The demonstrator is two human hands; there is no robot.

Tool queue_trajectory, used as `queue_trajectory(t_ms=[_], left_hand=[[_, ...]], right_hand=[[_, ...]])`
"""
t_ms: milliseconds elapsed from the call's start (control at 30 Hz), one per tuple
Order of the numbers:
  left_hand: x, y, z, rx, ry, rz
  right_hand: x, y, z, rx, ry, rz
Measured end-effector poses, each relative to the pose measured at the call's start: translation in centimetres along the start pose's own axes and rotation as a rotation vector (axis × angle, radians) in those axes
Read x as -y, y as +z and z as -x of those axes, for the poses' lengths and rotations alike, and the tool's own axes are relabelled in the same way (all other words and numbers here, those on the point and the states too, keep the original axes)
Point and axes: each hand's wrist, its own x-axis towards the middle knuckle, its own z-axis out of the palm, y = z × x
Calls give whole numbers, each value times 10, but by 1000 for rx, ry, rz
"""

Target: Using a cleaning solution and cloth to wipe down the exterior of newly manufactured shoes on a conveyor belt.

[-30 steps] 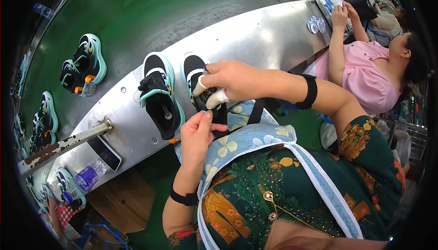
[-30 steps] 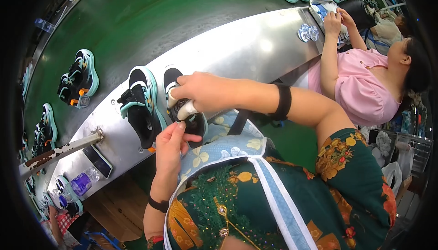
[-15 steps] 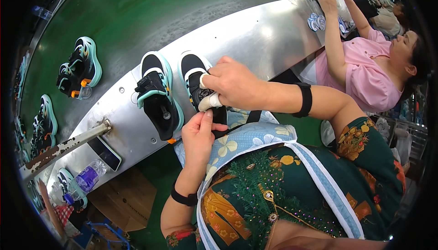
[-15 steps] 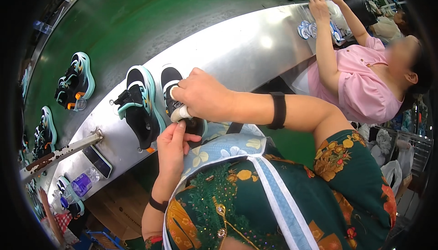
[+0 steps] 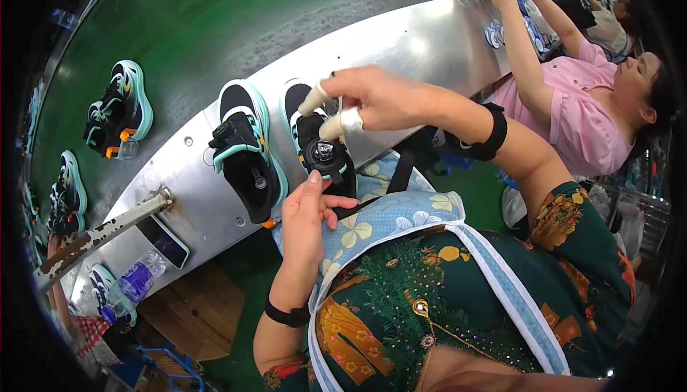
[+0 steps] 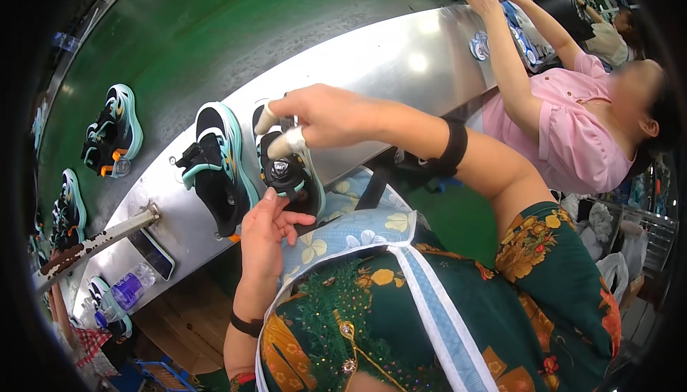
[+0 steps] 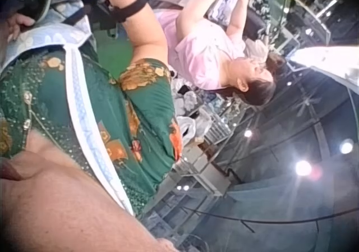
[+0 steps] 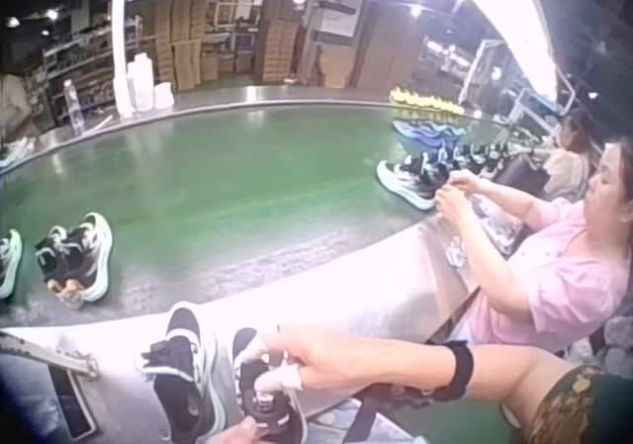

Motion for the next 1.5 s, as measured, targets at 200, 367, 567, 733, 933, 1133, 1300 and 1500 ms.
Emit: queue_trajectory(t_ms=[200, 367, 567, 733, 933, 1133, 1300, 1500], left_hand=[[2, -3, -10, -10, -15, -82], [2, -7, -14, 31, -27, -74], [6, -13, -16, 73, -32, -38], [7, -9, -15, 82, -6, -43], [8, -8, -14, 69, -3, -48], [3, -9, -13, 87, -18, -153], [-33, -25, 31, 26, 328, -369], [-32, -85, -21, -401, 499, -517]], right_hand=[[-6, 28, 1, 84, -229, 27], [-10, 21, -2, 197, -119, -58], [-20, 16, 0, 115, -223, 32], [-12, 16, 14, 44, -104, 434], [-9, 16, 12, -7, -181, 138], [-9, 19, 6, 71, -158, 286], [-24, -27, -8, -112, -67, -13], [7, -9, -86, 91, -101, 88]])
